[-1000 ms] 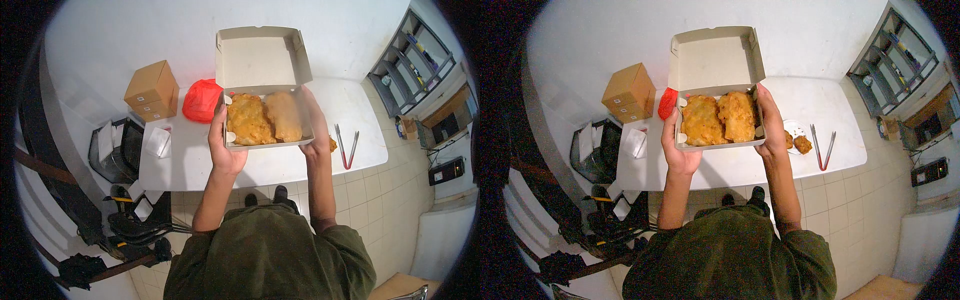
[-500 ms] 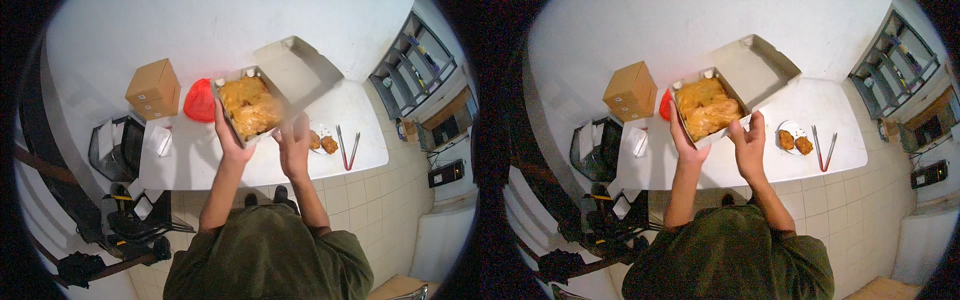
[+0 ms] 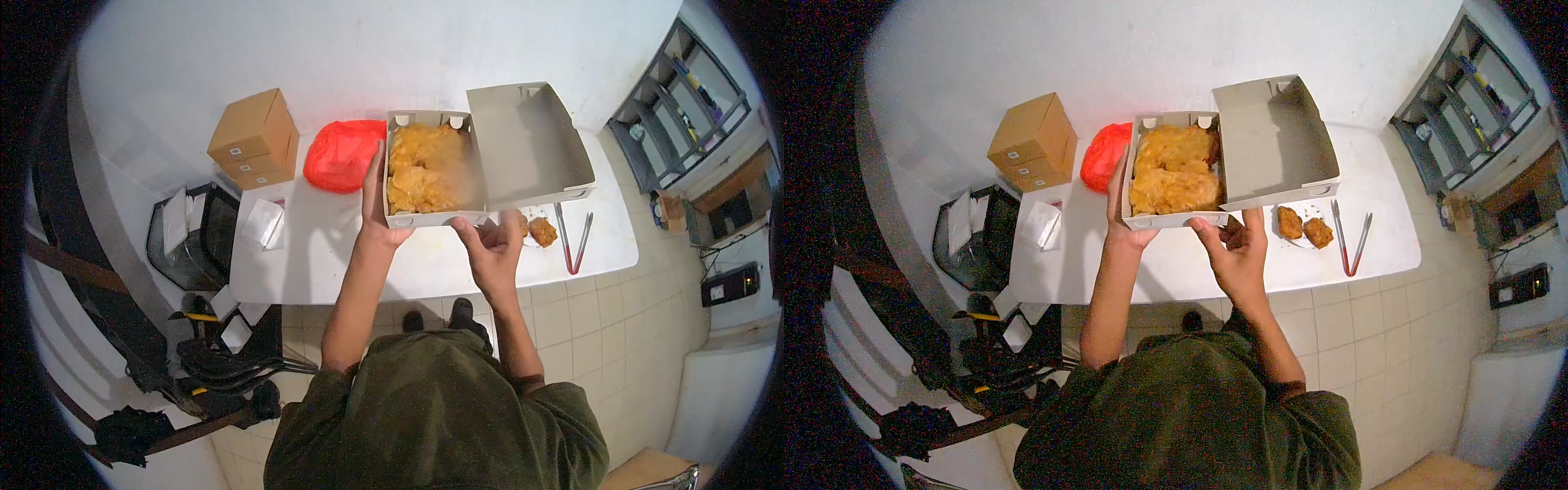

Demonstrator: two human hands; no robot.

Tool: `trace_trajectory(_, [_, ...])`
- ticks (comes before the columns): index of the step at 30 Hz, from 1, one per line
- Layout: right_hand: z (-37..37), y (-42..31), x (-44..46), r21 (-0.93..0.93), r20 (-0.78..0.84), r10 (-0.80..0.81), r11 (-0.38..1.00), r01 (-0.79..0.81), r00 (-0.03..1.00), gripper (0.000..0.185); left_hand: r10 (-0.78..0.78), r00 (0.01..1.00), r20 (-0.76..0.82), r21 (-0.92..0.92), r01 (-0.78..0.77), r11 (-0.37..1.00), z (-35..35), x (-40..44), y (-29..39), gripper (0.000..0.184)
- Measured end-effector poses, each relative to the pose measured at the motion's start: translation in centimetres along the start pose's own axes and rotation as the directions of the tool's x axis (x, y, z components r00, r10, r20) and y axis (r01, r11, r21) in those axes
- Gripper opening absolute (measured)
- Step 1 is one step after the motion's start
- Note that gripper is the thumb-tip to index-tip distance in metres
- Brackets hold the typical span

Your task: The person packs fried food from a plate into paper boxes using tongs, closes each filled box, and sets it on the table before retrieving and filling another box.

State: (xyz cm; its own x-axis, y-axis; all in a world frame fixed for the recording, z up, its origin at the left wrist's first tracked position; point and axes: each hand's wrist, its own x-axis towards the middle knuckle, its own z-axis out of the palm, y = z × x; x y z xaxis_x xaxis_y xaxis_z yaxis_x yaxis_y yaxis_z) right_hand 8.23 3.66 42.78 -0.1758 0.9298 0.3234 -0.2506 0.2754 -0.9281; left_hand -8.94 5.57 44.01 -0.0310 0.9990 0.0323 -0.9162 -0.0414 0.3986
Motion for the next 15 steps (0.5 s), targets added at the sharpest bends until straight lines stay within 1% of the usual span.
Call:
trace_trajectory(4, [0.08, 0.06, -0.02, 0.019, 0.016, -0.019, 1.0, 0.019, 1.0, 0.051, -0.019, 1.0, 0.02, -0.007, 0.019, 1.0, 0.05, 0.06, 0.11, 0.057])
trace_trajectory(7, [0.22, -0.04, -0.03, 0.004, -0.003, -0.046, 0.999, 0.046, 0.999, 0.05, -0.023, 0.999, 0.023, -0.002, 0.023, 1.0, 0.13, 0.04, 0.12, 0.058])
trace_trajectory(10, [0.24, 0.08, -0.03, 0.049, -0.002, -0.012, 0.999, 0.012, 1.0, 0.05, -0.02, 0.999, 0.034, -0.006, 0.021, 1.0, 0.12, 0.08, 0.11, 0.059])
trace_trajectory(13, [0.34, -0.23, -0.11, 0.014, -0.013, 0.01, 1.0, -0.009, 1.0, 0.052, -0.023, 0.999, 0.047, -0.024, 0.024, 0.999, 0.1, 0.18, 0.13, 0.059])
trace_trajectory(15, [0.25, -0.12, -0.12, -0.002, -0.011, -0.012, 1.0, 0.012, 1.0, 0.049, -0.011, 0.999, 0.038, -0.018, 0.012, 1.0, 0.1, 0.13, 0.01, 0.058])
